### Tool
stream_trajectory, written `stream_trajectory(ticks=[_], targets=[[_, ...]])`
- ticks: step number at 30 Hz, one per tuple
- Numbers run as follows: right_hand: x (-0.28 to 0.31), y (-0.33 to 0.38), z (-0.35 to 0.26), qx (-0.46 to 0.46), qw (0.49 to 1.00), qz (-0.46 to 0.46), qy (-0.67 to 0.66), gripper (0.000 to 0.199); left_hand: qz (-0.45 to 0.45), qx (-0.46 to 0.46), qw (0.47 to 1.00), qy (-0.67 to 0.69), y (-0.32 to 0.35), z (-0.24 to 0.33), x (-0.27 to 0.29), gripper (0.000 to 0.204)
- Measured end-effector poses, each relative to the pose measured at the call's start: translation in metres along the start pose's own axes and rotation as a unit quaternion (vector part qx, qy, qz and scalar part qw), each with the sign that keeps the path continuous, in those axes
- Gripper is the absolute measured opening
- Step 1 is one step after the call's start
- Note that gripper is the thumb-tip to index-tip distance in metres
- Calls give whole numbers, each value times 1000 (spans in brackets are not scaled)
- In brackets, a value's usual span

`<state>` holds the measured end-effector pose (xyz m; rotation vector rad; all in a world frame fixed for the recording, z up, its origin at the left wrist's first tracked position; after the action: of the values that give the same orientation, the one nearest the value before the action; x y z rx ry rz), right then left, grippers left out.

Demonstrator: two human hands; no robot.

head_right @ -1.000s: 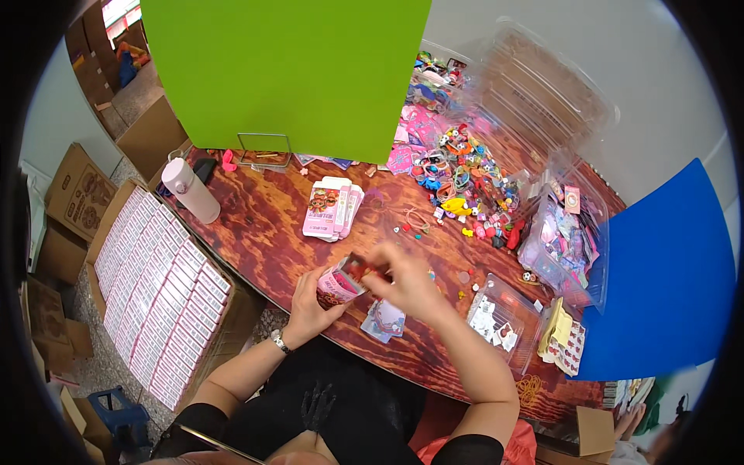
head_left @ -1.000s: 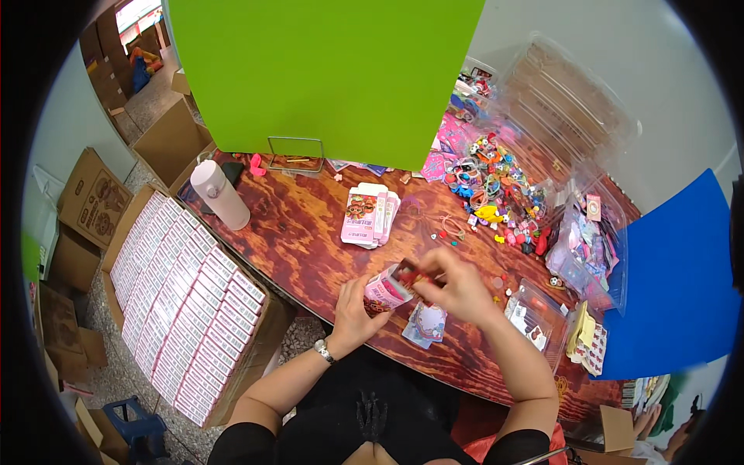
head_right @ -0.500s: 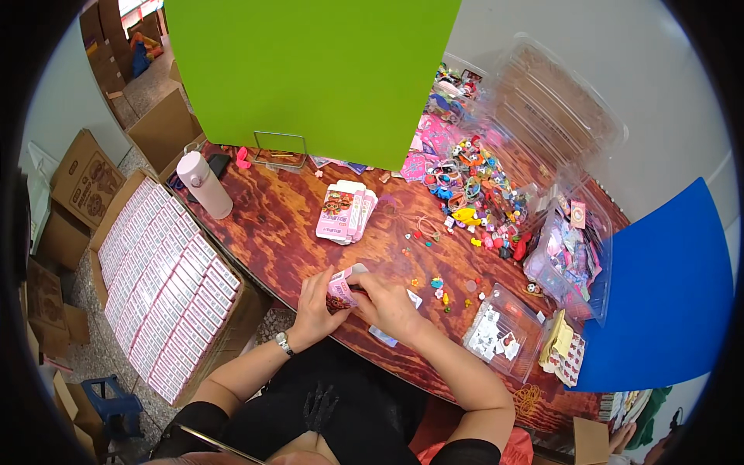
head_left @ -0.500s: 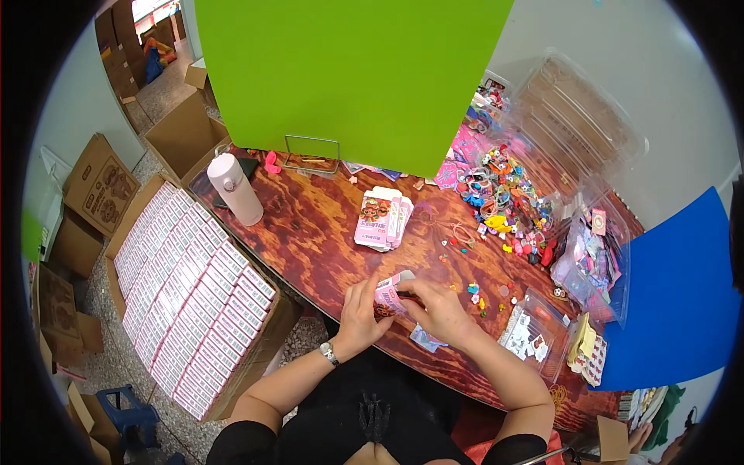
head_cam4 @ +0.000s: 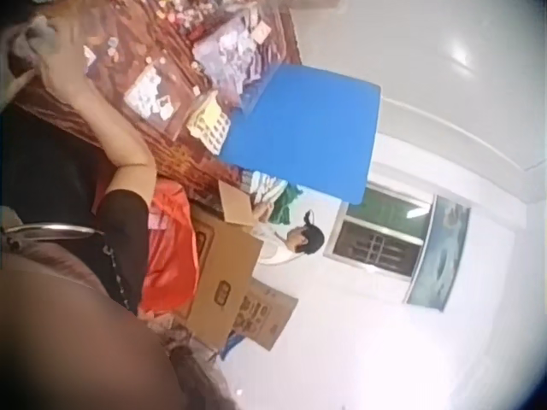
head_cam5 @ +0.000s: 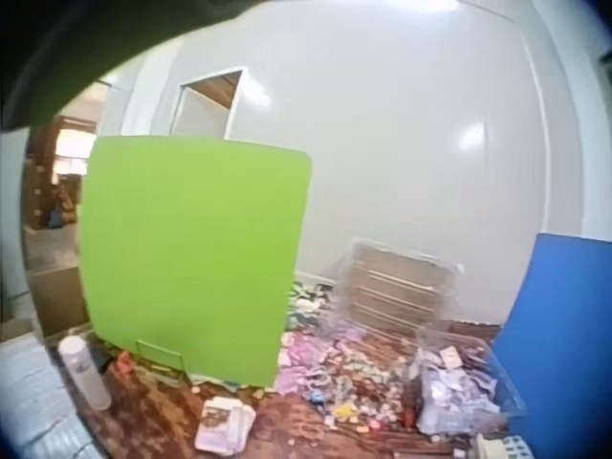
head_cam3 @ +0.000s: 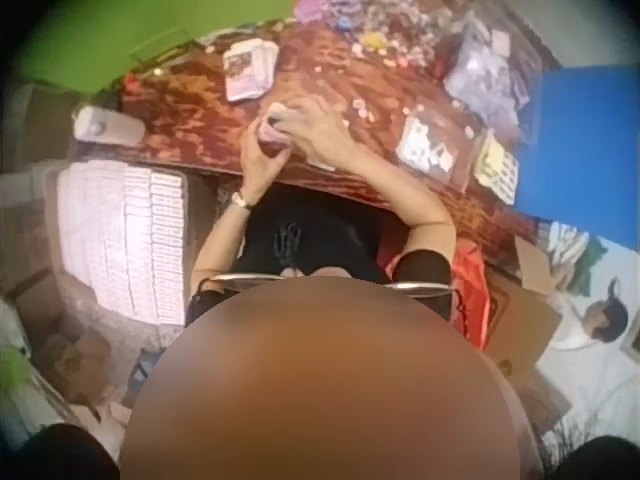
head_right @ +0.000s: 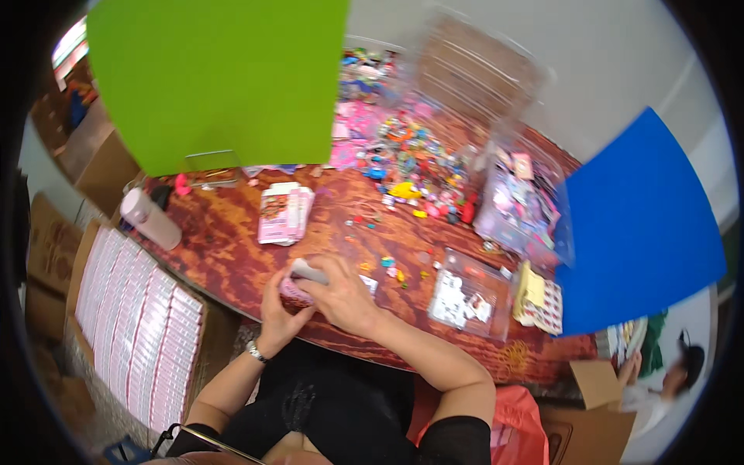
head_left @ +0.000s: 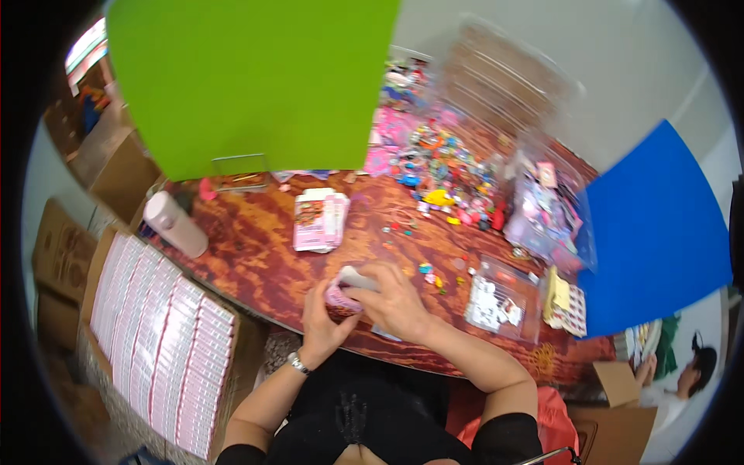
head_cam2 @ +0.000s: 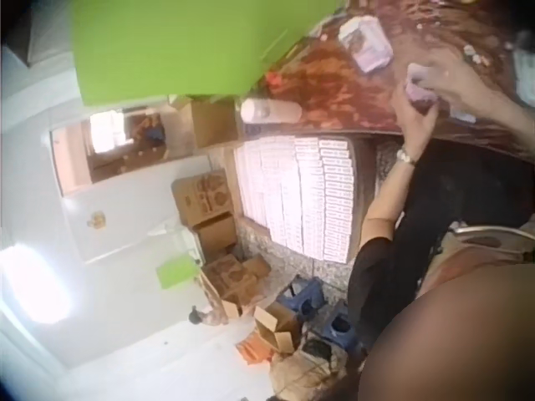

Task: Packaging small toy components and accessories into pink plastic containers on a workbench.

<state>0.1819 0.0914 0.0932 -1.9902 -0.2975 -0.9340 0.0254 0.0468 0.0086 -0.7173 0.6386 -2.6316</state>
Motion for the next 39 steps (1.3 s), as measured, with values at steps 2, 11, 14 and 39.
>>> stream_trajectory(ticks=[2, 11, 14, 39], targets=[[0, 8, 3, -25, 999, 44, -19, 25, 3, -8, 1000, 14, -2, 2, -2, 87], [98, 63, 63, -226, 974, 10, -14, 31, -90, -57, 994, 39, -9, 25, -14, 100], [153, 148, 144, -291, 932, 3, 217, 25, -106, -53, 991, 55, -8, 25, -19, 100], [147, 216, 193, -591, 801, -10, 94, 31, -170, -22, 983, 62, 0, 23, -27, 98]])
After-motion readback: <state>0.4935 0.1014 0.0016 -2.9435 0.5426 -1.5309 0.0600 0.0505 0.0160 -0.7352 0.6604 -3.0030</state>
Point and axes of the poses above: each hand's wrist, its own y-axis away from the middle knuckle, its own x-axis out of the back of the hand, z = x × y, the point moved 4 cm from there along -y, towards the middle knuckle, and after that the axes turned 5 degrees about z, right-handed, at the moved point
